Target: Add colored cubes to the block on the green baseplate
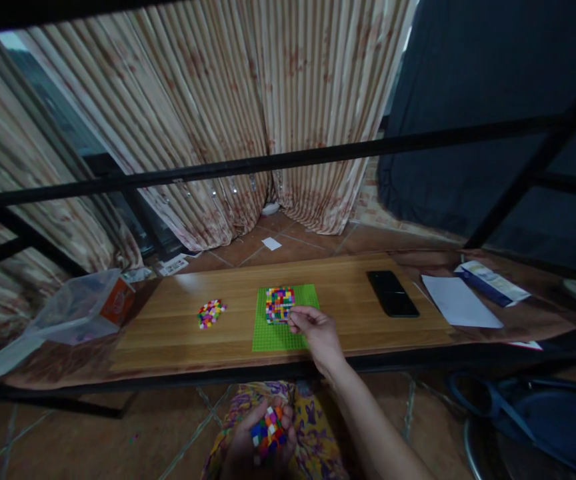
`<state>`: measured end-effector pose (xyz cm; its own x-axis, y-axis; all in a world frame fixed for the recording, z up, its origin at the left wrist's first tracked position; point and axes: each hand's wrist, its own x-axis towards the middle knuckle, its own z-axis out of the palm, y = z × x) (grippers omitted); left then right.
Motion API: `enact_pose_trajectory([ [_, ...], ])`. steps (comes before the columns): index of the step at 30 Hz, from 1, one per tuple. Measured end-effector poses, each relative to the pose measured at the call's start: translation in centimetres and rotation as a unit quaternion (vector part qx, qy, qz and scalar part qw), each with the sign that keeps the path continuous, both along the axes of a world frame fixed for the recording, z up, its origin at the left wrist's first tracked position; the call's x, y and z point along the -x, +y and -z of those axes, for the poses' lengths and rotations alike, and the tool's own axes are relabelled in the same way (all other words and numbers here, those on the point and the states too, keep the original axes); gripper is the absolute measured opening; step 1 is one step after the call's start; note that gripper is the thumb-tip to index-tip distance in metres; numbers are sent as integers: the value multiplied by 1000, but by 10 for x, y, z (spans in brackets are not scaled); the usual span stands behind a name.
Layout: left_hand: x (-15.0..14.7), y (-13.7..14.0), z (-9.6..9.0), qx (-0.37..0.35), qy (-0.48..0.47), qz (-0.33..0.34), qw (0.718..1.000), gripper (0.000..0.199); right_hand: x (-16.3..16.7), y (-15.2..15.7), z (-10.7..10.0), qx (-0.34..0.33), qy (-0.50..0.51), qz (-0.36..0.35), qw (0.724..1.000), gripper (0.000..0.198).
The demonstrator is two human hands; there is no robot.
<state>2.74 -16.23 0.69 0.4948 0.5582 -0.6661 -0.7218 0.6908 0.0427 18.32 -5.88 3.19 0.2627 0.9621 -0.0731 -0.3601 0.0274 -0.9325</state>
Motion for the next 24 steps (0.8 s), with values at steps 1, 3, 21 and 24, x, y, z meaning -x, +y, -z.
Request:
enact_pose_trajectory([
  [1,4,0,2,1,-12,-3,1000,15,-2,7,4,-7,-50,11,999,29],
  [3,13,-1,6,12,-38,-13,999,14,-5,23,9,-24,-144,21,989,26],
  [21,30,15,27,112,-66,-17,991,8,15,101,1,-202,-707,-119,667,15],
  [24,30,16,30,105,-73,-20,992,8,13,102,5,-211,-707,-112,665,18],
])
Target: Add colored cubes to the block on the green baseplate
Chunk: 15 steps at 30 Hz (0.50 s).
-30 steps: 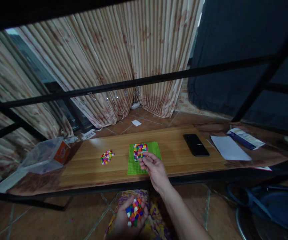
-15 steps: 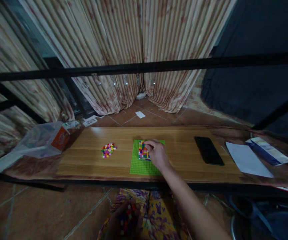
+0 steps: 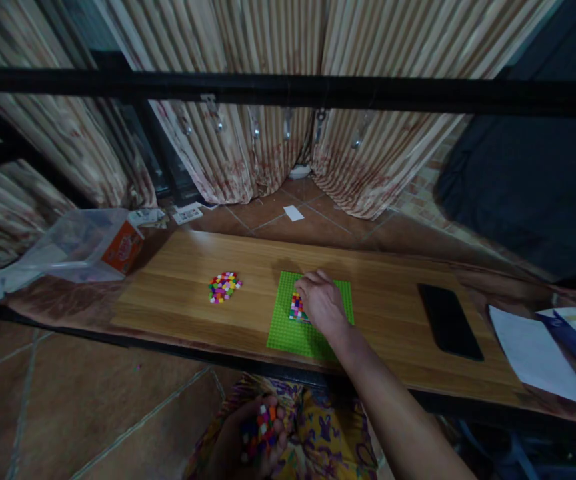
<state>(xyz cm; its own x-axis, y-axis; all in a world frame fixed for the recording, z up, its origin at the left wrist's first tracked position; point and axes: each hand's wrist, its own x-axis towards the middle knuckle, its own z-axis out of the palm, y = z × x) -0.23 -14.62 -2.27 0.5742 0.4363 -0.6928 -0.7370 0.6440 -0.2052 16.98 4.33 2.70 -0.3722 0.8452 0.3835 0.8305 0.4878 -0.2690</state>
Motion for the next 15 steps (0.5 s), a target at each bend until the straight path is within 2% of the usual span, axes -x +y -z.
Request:
enact_pose_trajectory([
  [7,0,1,4,4,-3,-10,1000,11,-6,-3,17,-24,77,24,996,19],
  [15,-1,1,12,-15,-20,-12,1000,14,-4,-15,20,-42,125,44,990,23],
])
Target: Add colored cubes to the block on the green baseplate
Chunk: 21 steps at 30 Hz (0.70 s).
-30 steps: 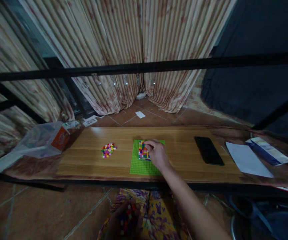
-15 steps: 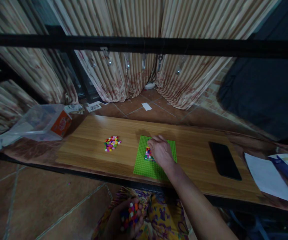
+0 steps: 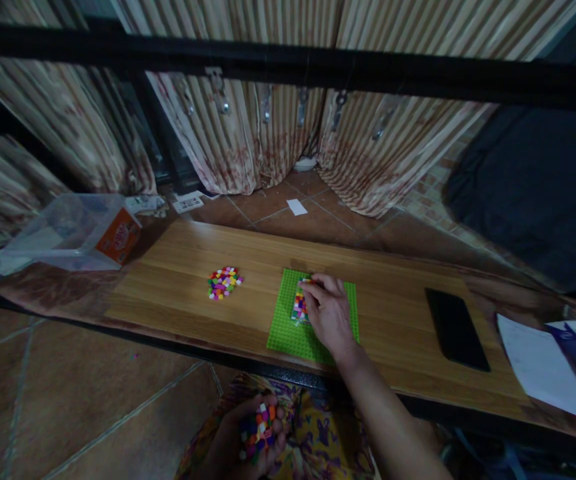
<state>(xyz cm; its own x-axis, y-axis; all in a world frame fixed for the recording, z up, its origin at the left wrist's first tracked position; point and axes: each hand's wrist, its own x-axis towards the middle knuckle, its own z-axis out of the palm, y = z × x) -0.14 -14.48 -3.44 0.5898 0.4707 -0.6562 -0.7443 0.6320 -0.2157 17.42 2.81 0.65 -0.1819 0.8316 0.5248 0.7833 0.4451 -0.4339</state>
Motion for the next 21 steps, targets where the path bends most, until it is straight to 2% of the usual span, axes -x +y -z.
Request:
enact_pose_trajectory([
  [7,-1,1,1,-36,26,-14,999,14,2,-2,6,-13,13,2,1000,23],
  [13,-3,9,3,-61,43,4,997,14,-1,-1,6,-7,9,-2,1000,23],
  [17,-6,11,3,-77,34,2,996,13,-1,-13,-11,8,38,7,999,25],
  [21,-8,12,4,-82,52,19,995,14,1,-56,-33,39,91,7,995,22],
])
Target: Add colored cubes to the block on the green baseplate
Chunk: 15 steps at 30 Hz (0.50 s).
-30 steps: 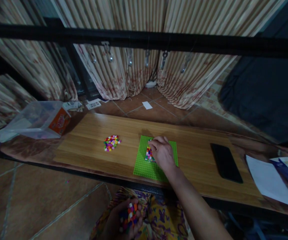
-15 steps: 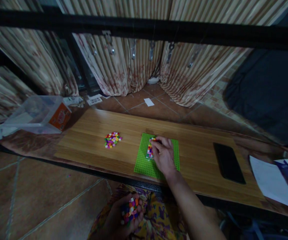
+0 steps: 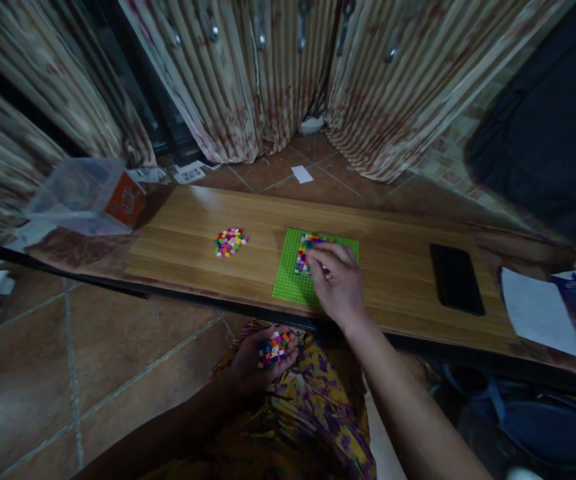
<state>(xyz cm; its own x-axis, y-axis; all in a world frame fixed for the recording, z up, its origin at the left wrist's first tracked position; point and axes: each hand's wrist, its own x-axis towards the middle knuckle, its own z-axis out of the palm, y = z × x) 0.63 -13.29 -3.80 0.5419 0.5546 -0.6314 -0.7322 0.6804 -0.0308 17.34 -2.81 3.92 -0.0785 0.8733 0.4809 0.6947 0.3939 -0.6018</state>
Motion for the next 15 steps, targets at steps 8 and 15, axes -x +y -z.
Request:
enact_pose_trajectory([
  [8,-8,3,2,30,-31,-1,999,10,2,-101,25,209,-38,-160,964,25],
  [15,-7,3,1,38,-27,32,998,14,4,-109,44,200,-78,-113,970,24],
])
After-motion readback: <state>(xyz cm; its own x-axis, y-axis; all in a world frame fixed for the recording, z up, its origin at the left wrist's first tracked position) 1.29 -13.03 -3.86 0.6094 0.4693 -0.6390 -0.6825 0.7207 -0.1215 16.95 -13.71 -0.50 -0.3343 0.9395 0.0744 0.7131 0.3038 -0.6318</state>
